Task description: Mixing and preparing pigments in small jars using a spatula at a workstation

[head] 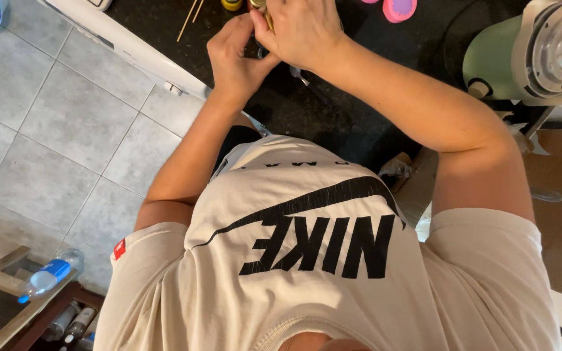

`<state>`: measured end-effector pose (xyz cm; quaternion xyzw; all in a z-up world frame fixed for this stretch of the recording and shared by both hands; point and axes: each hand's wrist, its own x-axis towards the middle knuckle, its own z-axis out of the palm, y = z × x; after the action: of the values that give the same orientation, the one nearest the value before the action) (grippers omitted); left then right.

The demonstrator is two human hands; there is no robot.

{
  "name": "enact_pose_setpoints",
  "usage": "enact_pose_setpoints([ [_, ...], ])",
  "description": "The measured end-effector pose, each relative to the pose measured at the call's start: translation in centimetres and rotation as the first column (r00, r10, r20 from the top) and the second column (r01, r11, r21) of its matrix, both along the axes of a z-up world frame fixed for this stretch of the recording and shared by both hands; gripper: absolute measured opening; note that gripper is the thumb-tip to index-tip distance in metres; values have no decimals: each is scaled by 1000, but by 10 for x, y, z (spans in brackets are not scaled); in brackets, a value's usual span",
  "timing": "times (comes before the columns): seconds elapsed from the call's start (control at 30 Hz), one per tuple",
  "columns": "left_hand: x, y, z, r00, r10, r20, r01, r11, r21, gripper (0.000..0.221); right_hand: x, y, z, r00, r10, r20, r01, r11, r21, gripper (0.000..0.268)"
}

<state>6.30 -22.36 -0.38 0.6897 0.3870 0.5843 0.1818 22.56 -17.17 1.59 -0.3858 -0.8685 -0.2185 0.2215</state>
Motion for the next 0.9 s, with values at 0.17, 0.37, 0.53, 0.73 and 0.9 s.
enact_pose_setpoints([
  [0.17, -11, 5, 2, 995, -96, 20, 97, 991, -95, 39, 25, -1, 14, 988, 151, 44, -149, 988, -45, 36],
  [0.37, -19, -5, 33, 855, -396, 335, 485, 839, -246, 44, 52, -15, 64, 930, 355, 95, -363, 928, 84, 53],
  [0.53, -30, -49, 133, 812, -575, 101, 568, 818, 91, 40, 104, -35, 87, 707, 154, -691, -420, 876, -235, 59],
  [0.73, -39, -79, 207, 704, -710, -34, 679, 658, 325, 33, 128, -67, 110, 789, 8, -614, -364, 812, -457, 56],
  [0.9, -39, -75, 208, 707, -704, -66, 680, 650, 339, 33, 160, -61, 58, 917, -261, -301, -68, 643, -763, 38],
])
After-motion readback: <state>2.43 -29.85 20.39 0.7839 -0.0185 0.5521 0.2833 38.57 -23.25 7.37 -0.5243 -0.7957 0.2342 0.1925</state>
